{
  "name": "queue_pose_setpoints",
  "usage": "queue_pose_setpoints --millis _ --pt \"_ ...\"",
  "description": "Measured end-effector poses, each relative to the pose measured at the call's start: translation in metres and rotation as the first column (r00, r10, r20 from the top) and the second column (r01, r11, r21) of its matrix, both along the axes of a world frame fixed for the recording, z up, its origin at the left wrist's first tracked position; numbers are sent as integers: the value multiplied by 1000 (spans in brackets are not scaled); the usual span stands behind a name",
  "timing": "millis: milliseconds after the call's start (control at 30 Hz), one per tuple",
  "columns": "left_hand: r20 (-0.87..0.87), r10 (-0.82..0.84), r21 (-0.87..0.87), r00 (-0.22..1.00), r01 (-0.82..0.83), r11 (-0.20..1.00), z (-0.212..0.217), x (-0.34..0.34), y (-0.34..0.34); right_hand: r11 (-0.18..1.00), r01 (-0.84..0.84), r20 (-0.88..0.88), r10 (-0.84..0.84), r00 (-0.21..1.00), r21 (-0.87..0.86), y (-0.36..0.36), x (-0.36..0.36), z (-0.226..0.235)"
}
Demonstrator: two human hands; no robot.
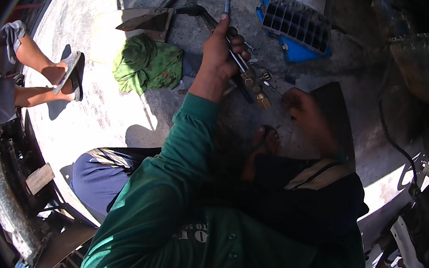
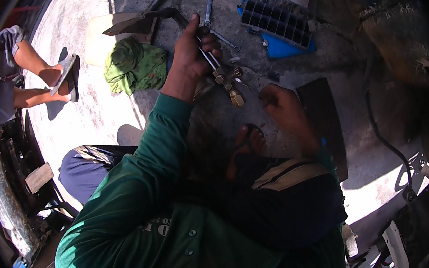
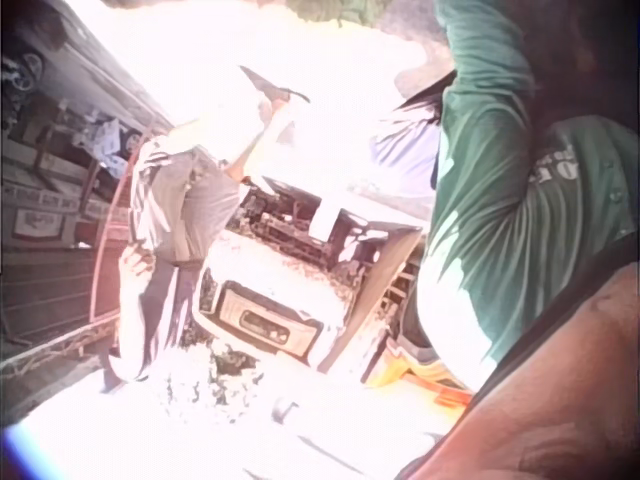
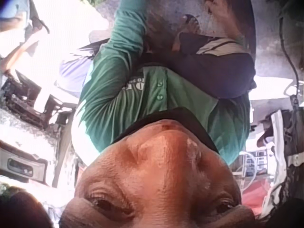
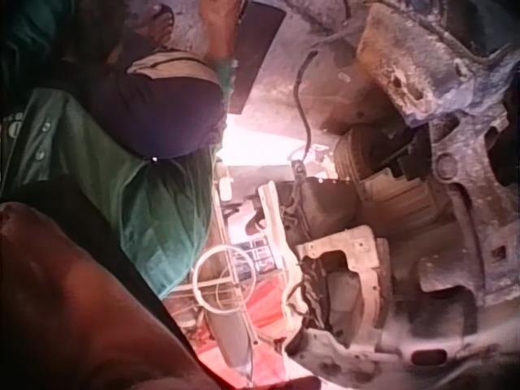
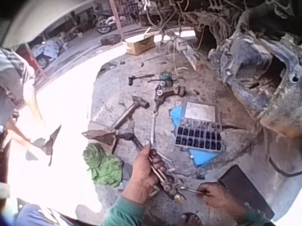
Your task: The person sits on the floor and assembles a mechanical component using a wrench and other hand tools. They tighten and adjust parts of the assembly, then connect a hose to a gas cylinder.
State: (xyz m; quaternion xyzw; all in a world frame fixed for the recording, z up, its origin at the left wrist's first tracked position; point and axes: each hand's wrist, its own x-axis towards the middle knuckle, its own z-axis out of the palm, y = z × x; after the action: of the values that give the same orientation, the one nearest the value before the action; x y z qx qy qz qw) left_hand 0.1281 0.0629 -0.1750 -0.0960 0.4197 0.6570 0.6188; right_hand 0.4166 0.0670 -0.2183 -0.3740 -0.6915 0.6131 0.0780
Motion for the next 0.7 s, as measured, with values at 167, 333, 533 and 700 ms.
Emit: queue_pose_setpoints --millis 167,333,533,700 --pt "-289 16 -12 957 -21 1000 11 11 -2 993 -48 210 24 977 109 13 14 -42" --pt "-389 -129 -36 912 125 992 2 11 -6 932 31 21 -41 999 362 1 -22 -19" --pt "-406 -292 -49 866 298 953 14 34 -7 965 -262 26 262 965 -20 16 -67 28" --pt "-382 -382 6 841 416 909 11 36 -8 937 -337 13 340 940 -90 15 -68 32"
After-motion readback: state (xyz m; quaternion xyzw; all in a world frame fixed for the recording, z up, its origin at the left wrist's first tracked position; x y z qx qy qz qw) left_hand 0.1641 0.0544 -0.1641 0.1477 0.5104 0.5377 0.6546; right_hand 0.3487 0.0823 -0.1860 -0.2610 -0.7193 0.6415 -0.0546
